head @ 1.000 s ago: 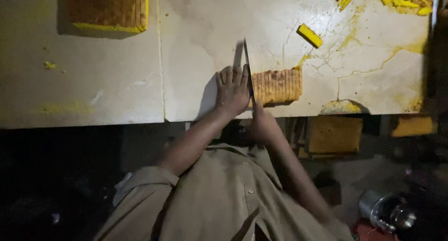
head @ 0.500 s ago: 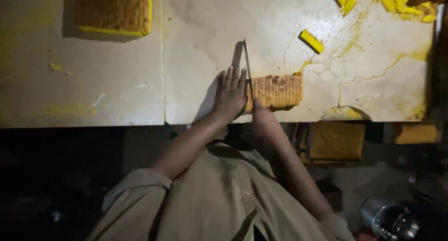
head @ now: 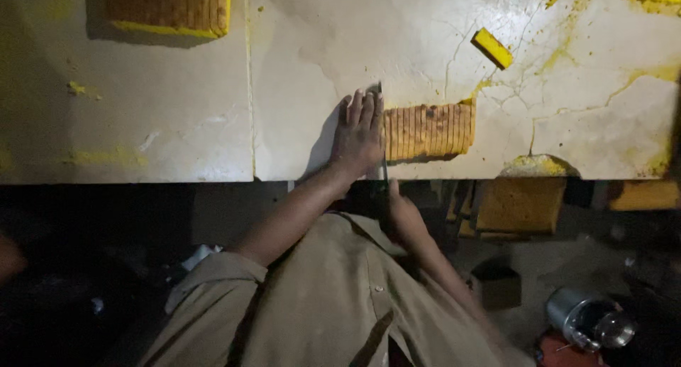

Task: The person slices a rectangular yellow sweet into thin strips using a long knife on a white table. They then remove a metal tray, flip the sweet, and continue cutting it into smaller pieces.

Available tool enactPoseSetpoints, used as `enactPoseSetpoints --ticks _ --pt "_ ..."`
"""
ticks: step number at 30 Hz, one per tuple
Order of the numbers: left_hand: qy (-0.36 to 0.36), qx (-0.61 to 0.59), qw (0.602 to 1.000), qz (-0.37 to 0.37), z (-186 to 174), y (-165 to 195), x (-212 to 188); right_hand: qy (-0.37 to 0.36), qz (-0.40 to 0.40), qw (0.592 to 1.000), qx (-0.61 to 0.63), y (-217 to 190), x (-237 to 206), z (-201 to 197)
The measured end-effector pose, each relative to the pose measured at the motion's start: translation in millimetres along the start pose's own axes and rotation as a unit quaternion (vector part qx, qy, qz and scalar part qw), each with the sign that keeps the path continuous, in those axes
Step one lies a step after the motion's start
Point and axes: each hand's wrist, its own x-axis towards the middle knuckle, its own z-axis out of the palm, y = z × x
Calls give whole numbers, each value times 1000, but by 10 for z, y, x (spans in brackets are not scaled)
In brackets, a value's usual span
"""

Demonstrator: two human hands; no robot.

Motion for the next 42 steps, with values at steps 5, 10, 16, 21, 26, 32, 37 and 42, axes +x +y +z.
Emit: enactPoseSetpoints --ticks 5,10,16,21,26,32,37,42 --pt "16 15 1000 11 -125 -17 -26 63 -366 860 -351 -1008 -31 -173" --pt "-50 -4 999 3 -267 -61 -60 17 -209 940 -268 -1391 -514 -63" --pt "18 -54 998 -5 -107 -65 -85 -26 -194 934 -297 -170 -825 -132" --pt "67 -49 997 5 4 -85 -57 15 -267 921 -284 -179 -55 106" --pt "5 -66 998 9 -52 -184 -65 76 -344 875 -331 -1052 52 -54" --pt "8 -64 998 -1 -104 -194 -104 22 -299 902 -310 -961 -448 30" --pt "17 -116 993 8 -53 -192 -132 -19 -262 895 -360 286 -482 -51" --pt "88 -126 988 31 50 -241 -134 65 -223 937 -261 -83 209 241"
